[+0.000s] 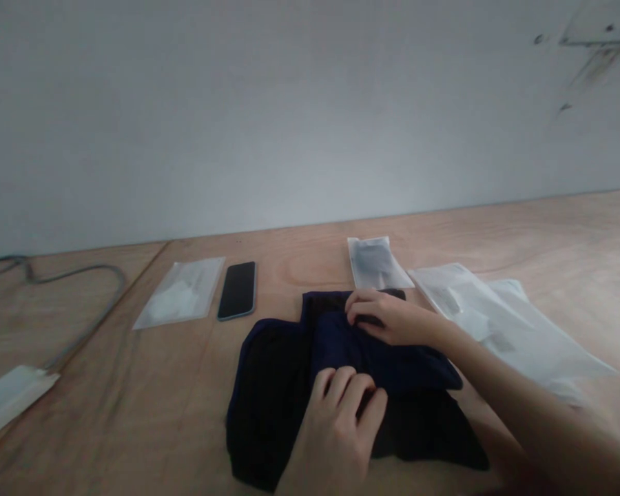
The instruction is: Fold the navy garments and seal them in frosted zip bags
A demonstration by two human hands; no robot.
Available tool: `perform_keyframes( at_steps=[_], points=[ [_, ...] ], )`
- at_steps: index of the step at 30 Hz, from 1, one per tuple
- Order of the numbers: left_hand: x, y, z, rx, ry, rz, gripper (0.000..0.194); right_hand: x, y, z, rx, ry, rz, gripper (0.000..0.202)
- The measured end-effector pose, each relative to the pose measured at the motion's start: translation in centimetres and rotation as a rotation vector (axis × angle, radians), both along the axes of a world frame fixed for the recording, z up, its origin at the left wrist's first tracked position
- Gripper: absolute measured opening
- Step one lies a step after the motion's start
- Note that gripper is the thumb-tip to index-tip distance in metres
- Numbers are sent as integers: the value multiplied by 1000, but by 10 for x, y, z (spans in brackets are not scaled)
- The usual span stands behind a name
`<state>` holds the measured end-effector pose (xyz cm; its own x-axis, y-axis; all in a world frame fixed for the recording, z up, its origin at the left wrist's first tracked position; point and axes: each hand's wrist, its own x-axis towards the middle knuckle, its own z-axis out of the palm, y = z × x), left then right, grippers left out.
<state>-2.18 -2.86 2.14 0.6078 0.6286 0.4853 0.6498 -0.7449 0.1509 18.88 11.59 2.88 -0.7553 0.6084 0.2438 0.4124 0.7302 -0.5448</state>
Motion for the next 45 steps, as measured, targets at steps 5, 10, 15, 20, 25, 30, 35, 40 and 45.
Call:
perform_keyframes(
  at_steps=[5,10,15,20,25,30,35,40,45],
  points=[
    [-33,-14,0,59,-255,243,25,-14,9,13,41,29,-142,20],
    [-50,-16,-12,47,-248,451,17,-54,32,21,14,-69,-54,17],
    [-39,-14,-9,48,-282,440,15,-68,39,25,-37,-158,57,5],
    [-3,-11,16,50,-417,339,21,-14,29,45,-88,-137,-25,11],
    [52,-1,21,47,-394,148,17,70,9,50,-157,-110,-139,19],
    [97,9,7,2,-54,3,11,117,-12,20,-195,-89,-310,20],
    [94,7,3,-111,-83,-92,13,117,-48,-5,-133,-15,-490,25],
    [58,12,1,-210,-269,258,23,101,-97,-16,-134,173,-696,36],
    [41,25,-9,-382,-159,351,38,81,-114,-27,-137,193,-695,32]
  ],
)
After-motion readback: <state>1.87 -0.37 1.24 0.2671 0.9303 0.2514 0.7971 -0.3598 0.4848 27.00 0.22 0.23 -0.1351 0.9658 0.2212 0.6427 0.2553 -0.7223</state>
